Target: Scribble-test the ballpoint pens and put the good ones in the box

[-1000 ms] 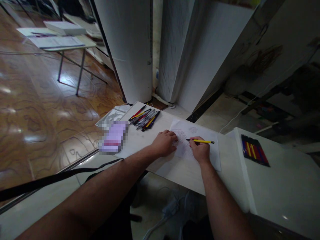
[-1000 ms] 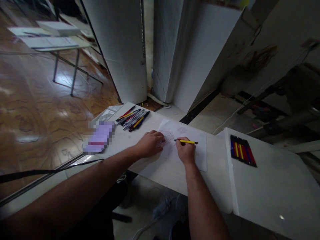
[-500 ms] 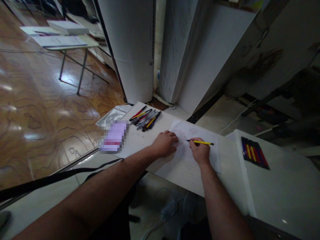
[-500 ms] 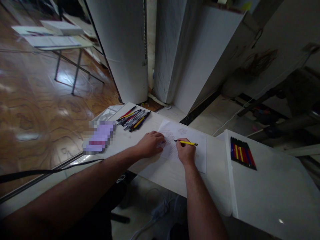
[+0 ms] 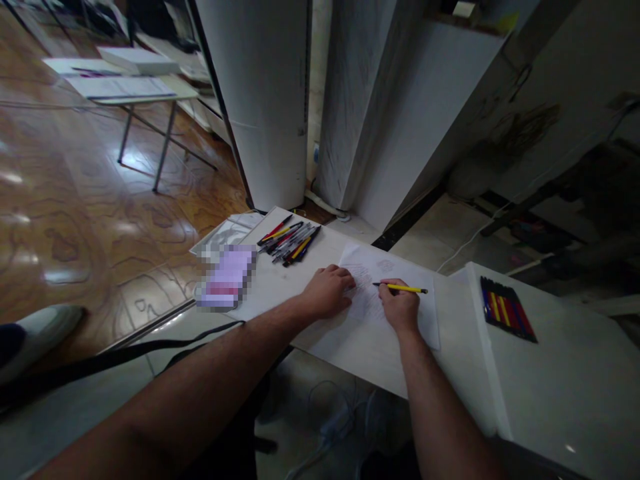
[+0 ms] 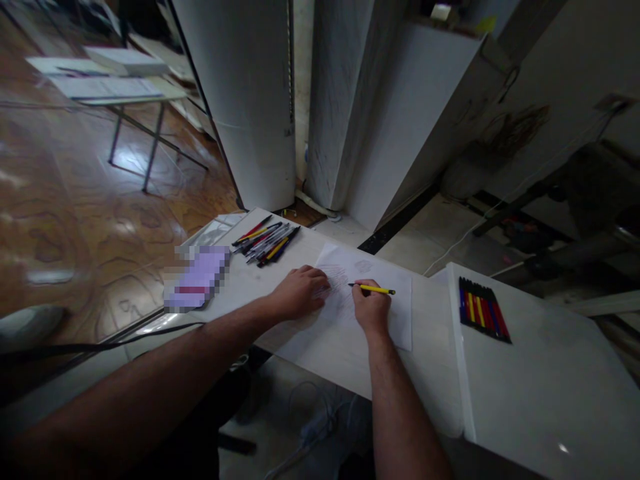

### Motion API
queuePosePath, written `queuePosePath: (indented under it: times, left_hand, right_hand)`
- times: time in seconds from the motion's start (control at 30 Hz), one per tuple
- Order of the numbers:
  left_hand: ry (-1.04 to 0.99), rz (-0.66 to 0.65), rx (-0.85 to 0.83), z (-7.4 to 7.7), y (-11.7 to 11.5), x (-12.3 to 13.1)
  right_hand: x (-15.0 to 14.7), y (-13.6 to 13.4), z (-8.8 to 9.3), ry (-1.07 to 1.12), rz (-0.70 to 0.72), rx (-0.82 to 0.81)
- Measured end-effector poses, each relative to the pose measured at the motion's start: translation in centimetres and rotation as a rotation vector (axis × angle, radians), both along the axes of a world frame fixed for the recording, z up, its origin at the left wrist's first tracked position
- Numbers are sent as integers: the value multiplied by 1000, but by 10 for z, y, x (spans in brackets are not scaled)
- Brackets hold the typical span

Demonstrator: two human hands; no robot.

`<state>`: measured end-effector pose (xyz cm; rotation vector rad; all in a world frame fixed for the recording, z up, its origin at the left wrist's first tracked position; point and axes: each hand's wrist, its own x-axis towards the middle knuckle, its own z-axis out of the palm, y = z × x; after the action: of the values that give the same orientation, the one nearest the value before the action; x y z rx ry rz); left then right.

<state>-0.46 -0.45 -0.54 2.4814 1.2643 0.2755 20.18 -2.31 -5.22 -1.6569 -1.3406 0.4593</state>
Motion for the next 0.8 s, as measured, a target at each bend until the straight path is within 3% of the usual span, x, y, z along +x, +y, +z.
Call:
queuePosePath:
  times: [0.3, 0.8]
  left_hand:
    - [-16, -20, 48, -8, 2, -2]
    - [24, -6, 22, -4, -2, -1]
  right_hand:
    - [1, 1, -4, -24, -29, -9]
    - [2, -2, -5, -80, -53, -52]
